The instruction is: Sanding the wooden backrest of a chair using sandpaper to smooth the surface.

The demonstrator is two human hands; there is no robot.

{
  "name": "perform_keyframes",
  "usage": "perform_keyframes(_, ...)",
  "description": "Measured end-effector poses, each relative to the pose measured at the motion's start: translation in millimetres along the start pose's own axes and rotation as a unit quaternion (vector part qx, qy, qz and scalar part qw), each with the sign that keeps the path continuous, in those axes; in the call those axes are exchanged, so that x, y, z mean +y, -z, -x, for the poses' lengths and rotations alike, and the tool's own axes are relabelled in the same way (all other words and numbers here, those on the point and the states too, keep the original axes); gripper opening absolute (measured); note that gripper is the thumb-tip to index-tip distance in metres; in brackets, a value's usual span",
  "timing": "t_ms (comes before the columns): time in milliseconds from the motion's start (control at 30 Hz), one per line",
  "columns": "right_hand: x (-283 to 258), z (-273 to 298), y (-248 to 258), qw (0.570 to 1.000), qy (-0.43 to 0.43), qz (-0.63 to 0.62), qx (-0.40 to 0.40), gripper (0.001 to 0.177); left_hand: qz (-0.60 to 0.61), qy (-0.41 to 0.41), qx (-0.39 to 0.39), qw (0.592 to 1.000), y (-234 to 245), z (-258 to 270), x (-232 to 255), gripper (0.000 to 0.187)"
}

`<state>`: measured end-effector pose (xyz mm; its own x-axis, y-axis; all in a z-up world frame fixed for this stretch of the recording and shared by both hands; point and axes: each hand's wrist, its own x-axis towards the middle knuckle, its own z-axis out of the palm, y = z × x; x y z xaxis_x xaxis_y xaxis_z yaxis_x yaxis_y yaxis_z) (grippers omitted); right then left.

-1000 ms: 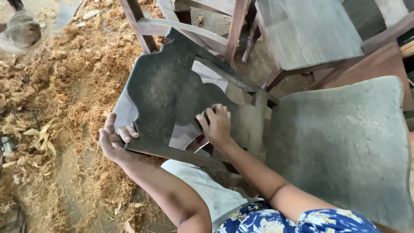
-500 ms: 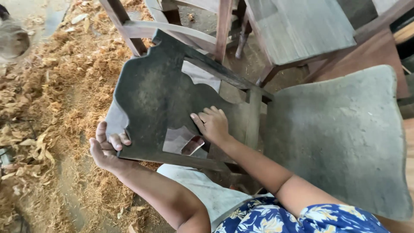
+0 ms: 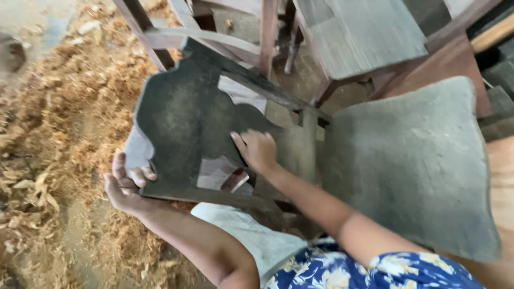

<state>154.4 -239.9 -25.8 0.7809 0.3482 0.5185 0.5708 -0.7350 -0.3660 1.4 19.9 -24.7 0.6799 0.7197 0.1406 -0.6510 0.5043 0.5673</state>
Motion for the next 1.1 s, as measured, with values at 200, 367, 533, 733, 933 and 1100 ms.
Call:
perform_keyframes(200, 7.5, -74.8, -41.0, 0.995, -0.094, -0.023, 0.006, 0.050, 0.002, 0.013, -0.011, 1.000, -22.7, 5.6, 7.7, 0.056)
perform_keyframes(367, 10.8, -77.5, -26.9, 0.992, -0.104, -0.047, 0.045, 0.042, 0.010, 0.004, -0.002, 1.000, -36.1, 5.3, 4.1, 0.054)
perform_keyframes(533, 19.3, 19.1, -17.8, 0.995, -0.067, -0.013, -0.074, 0.052, -0.008, -0.021, 0.088, 0.996, -19.8, -6.9, -9.3, 0.076)
perform_keyframes(733, 20.5, -54.3, -40.2, 0.997, -0.046, -0.029, 0.048, 0.050, 0.017, -0.032, 0.110, 0.993, -16.6, 2.4, -8.1, 0.077)
perform_keyframes(933, 16.3, -8.5, -17.1, 0.995, 0.079, 0.024, 0.052, 0.049, -0.010, -0.062, 0.095, 0.994, -11.4, -1.3, -14.1, 0.056)
perform_keyframes(1100, 22.1, -26.4, -34.7, 0.995, 0.079, 0.005, 0.065, 0.049, 0.025, -0.065, 0.106, 0.992, -10.2, 3.5, -15.3, 0.052)
